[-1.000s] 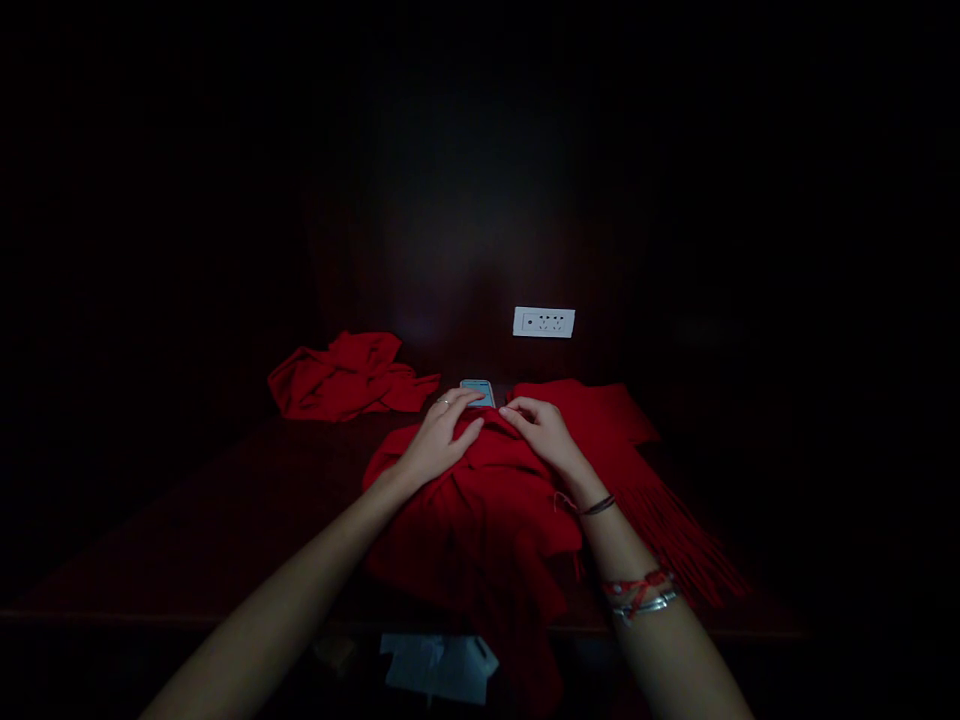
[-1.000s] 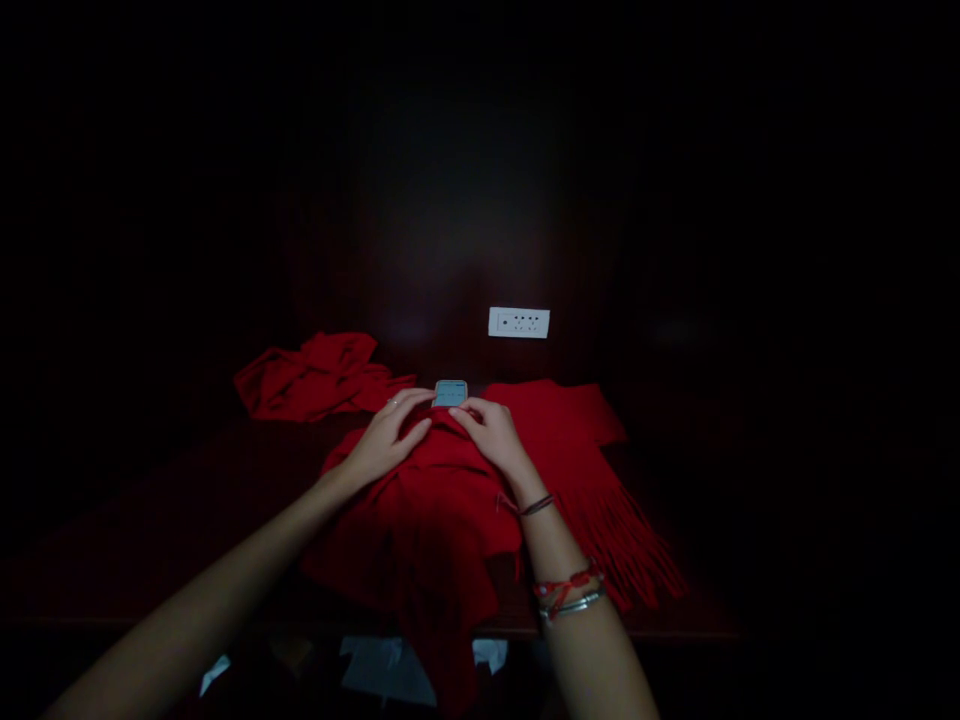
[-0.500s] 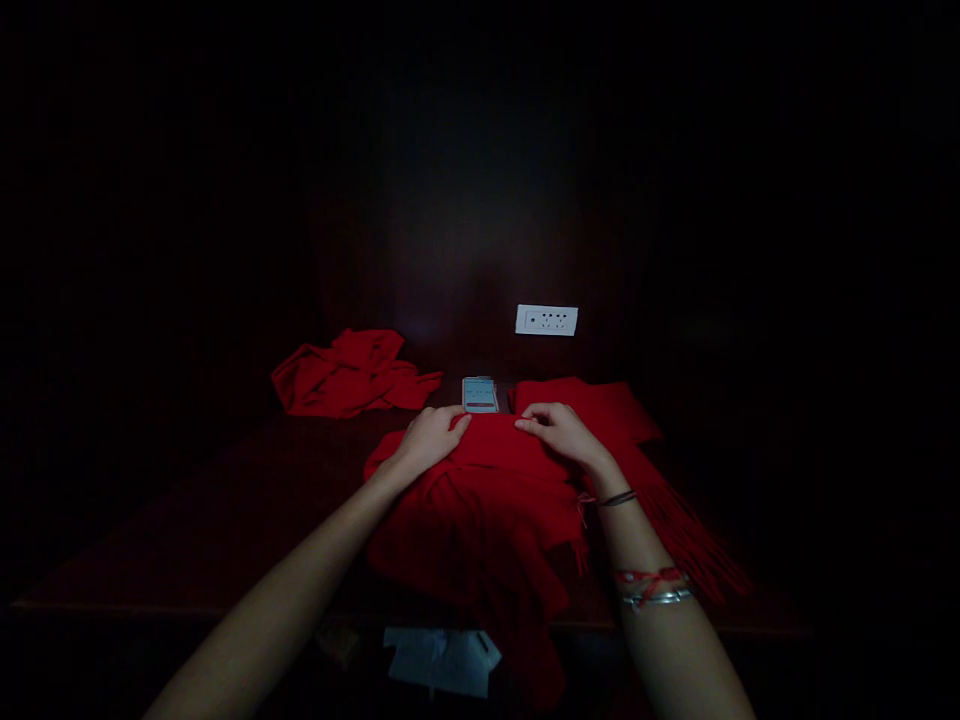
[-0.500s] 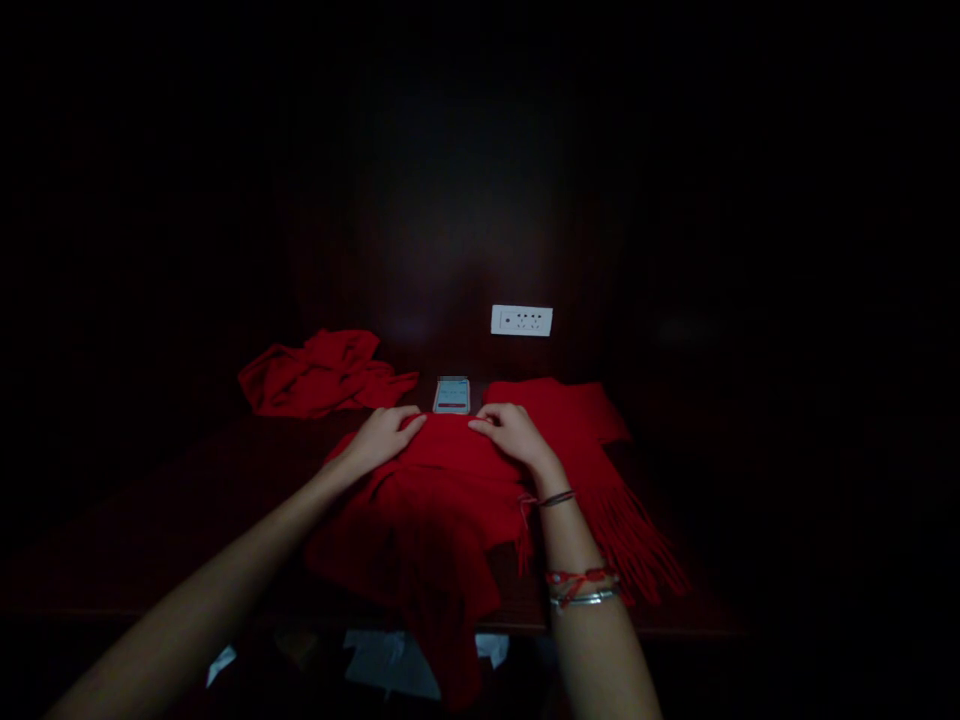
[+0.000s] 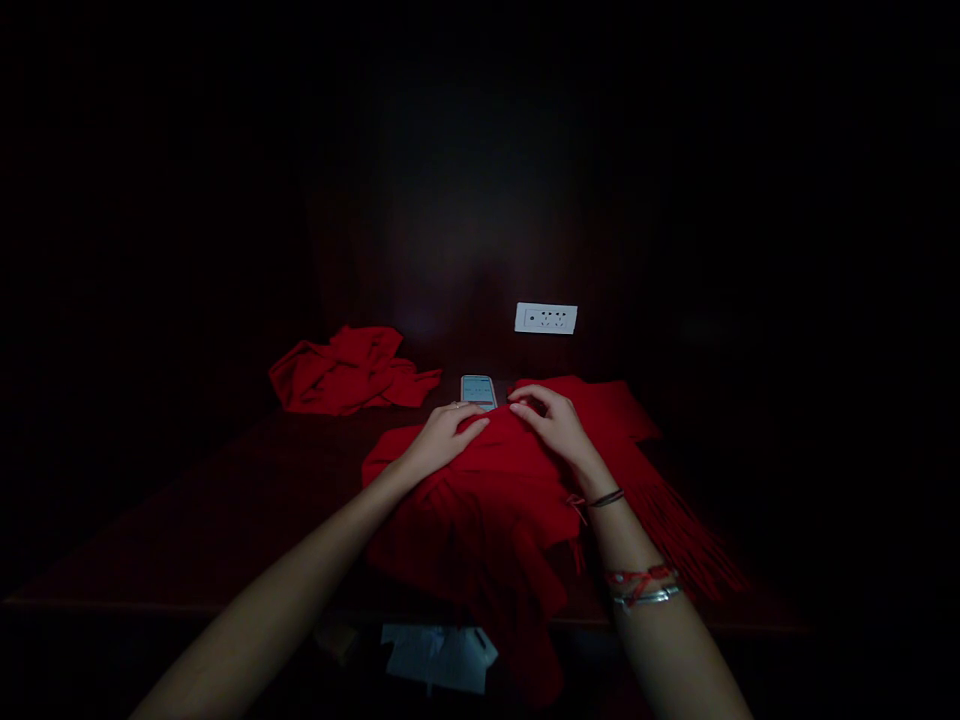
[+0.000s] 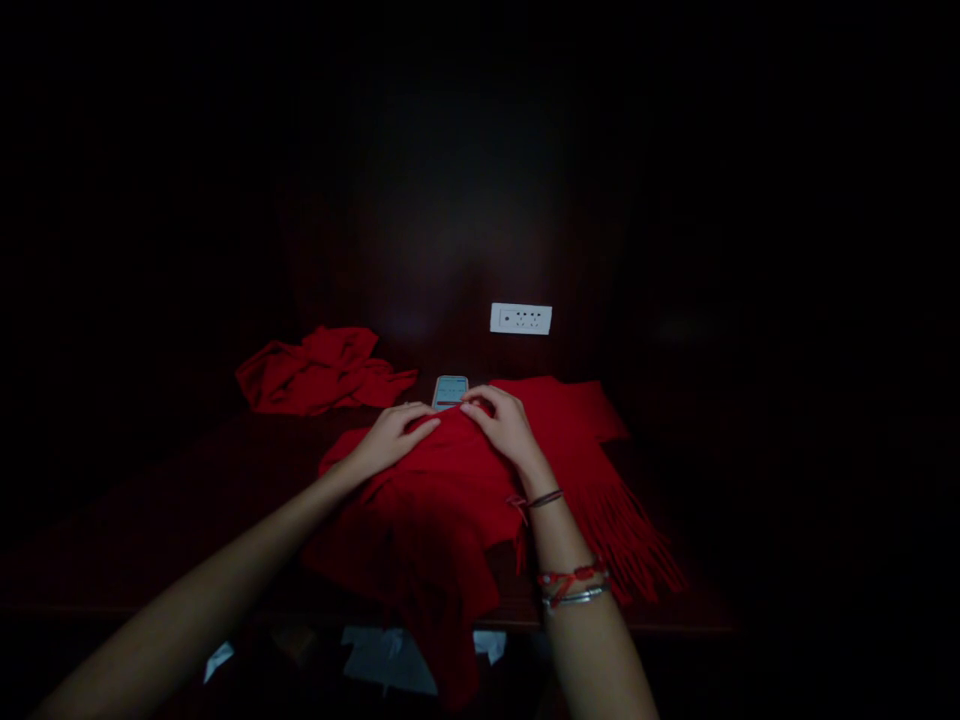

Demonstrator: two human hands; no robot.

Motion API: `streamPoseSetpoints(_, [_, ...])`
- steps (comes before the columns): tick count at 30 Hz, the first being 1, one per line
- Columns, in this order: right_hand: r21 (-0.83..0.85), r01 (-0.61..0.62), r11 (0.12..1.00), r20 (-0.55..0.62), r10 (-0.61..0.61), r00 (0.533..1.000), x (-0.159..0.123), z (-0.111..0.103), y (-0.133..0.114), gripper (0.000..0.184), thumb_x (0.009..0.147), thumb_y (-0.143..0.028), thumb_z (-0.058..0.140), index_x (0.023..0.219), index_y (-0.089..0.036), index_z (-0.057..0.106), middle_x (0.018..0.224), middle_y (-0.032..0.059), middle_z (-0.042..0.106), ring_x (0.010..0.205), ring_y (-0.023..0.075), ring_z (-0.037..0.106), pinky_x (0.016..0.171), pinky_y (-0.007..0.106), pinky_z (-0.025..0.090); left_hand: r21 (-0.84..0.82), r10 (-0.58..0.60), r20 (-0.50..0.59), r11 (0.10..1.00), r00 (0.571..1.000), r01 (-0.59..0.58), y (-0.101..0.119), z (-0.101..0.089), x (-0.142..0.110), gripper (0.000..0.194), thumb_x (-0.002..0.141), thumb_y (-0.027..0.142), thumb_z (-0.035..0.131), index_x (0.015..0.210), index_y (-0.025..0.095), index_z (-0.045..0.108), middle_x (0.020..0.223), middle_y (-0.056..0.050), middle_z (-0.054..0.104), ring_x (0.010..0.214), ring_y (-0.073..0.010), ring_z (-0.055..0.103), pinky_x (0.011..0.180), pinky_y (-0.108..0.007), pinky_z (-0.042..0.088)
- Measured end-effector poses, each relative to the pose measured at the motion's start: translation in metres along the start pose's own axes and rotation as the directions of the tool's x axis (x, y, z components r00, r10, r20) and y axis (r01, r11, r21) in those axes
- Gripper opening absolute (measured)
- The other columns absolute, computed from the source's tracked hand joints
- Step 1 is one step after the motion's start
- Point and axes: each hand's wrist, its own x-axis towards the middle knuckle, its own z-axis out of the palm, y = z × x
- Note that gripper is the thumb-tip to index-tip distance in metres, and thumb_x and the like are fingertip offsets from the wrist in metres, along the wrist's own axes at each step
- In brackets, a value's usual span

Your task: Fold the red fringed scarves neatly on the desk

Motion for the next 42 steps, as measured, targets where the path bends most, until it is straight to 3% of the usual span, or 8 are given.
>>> streamPoseSetpoints(4, [-0.099, -0.075, 0.992, 0.200, 0.094, 0.975, -0.002, -0.010, 0.009, 0.021, 0.071, -0.033, 0.053, 0.078, -0.015, 0.061, 0.070, 0.0015, 0.060, 0.065, 0.0129, 0.051, 0.061, 0.023, 0.037, 0.043, -0.121, -0.060, 0.991, 0.991, 0.124, -0.005, -0.004, 0.000, 0.025, 0.083, 0.028, 0.033, 0.082, 0.016, 0.055, 0.076, -0.002, 0.060, 0.070, -0.0138, 0.055, 0.067, -0.023, 0.041])
streamPoseSetpoints(9, [-0.117, -0.054, 0.992, 0.125, 0.068, 0.990, -0.002, -0.005, 0.005, 0.021, 0.072, -0.033, 0.051, 0.075, -0.015, 0.061, 0.069, 0.0009, 0.059, 0.063, 0.0121, 0.049, 0.058, 0.022, 0.036, 0.261, -0.011, -0.128, 0.964, 0.992, 0.044, -0.008, -0.004, 0.000, 0.019, 0.075, 0.014, 0.038, 0.086, 0.016, 0.053, 0.095, -0.007, 0.054, 0.090, -0.0195, 0.050, 0.080, -0.032, 0.037])
streamPoseSetpoints(12, [-0.083, -0.022, 0.996, 0.109, 0.031, 0.994, -0.001, 0.002, 0.002, 0.020, 0.071, -0.033, 0.053, 0.077, -0.016, 0.060, 0.071, 0.0012, 0.060, 0.065, 0.0125, 0.050, 0.061, 0.022, 0.036, 0.123, 0.081, -0.071, 0.990, 0.994, -0.071, -0.004, -0.002, 0.000, 0.027, 0.073, 0.008, 0.036, 0.094, 0.017, 0.050, 0.094, -0.005, 0.054, 0.089, -0.0153, 0.050, 0.080, -0.028, 0.037])
streamPoseSetpoints(17, [-0.050, -0.055, 0.997, 0.069, 0.059, 0.996, -0.001, 0.003, 0.004, 0.022, 0.070, -0.034, 0.054, 0.080, -0.015, 0.060, 0.073, 0.0021, 0.060, 0.066, 0.0126, 0.051, 0.061, 0.023, 0.038, 0.001, -0.004, -0.062, 1.000, 0.998, 0.004, 0.003, -0.005, 0.001, 0.021, 0.078, 0.024, 0.042, 0.095, 0.018, 0.053, 0.078, -0.001, 0.057, 0.072, -0.0130, 0.053, 0.069, -0.023, 0.041])
streamPoseSetpoints(26, [-0.102, -0.094, 0.990, 0.152, 0.109, 0.982, -0.002, -0.010, 0.004, 0.019, 0.070, -0.032, 0.053, 0.074, -0.015, 0.061, 0.072, 0.0021, 0.061, 0.067, 0.0137, 0.052, 0.062, 0.024, 0.038, 0.248, -0.052, -0.321, 0.959, 0.946, 0.136, -0.015, -0.016, 0.003, 0.018, 0.080, 0.020, 0.037, 0.079, 0.015, 0.055, 0.085, -0.006, 0.051, 0.082, -0.0165, 0.049, 0.077, -0.028, 0.038])
streamPoseSetpoints(31, [-0.024, -0.028, 0.999, 0.128, 0.031, 0.991, 0.000, 0.001, -0.007, 0.017, 0.071, -0.030, 0.052, 0.074, -0.016, 0.061, 0.074, 0.0026, 0.062, 0.069, 0.0131, 0.053, 0.065, 0.024, 0.038, 0.067, -0.014, -0.125, 0.997, 0.992, 0.023, -0.004, -0.009, 0.001, 0.029, 0.080, 0.027, 0.041, 0.107, 0.017, 0.046, 0.095, -0.004, 0.056, 0.089, -0.0151, 0.051, 0.081, -0.026, 0.038])
streamPoseSetpoints(36, [0.084, -0.080, 0.993, 0.048, 0.076, 0.996, 0.000, -0.003, -0.002, 0.024, 0.068, -0.032, 0.055, 0.085, -0.014, 0.059, 0.076, 0.0032, 0.060, 0.068, 0.0122, 0.052, 0.062, 0.023, 0.039, 0.108, -0.055, 0.028, 0.993, 0.998, 0.052, -0.004, -0.010, 0.003, 0.017, 0.074, 0.026, 0.051, 0.085, 0.017, 0.060, 0.079, -0.002, 0.060, 0.075, -0.0149, 0.054, 0.072, -0.024, 0.041])
streamPoseSetpoints(42, [-0.091, -0.131, 0.987, 0.199, 0.147, 0.969, -0.002, -0.011, 0.001, 0.024, 0.069, -0.036, 0.054, 0.067, -0.013, 0.061, 0.062, 0.0008, 0.057, 0.058, 0.0110, 0.047, 0.053, 0.021, 0.034, 0.245, -0.138, -0.242, 0.949, 0.960, 0.198, -0.015, -0.019, 0.005, 0.011, 0.072, 0.017, 0.049, 0.070, 0.015, 0.060, 0.083, -0.005, 0.054, 0.080, -0.0168, 0.051, 0.075, -0.028, 0.041])
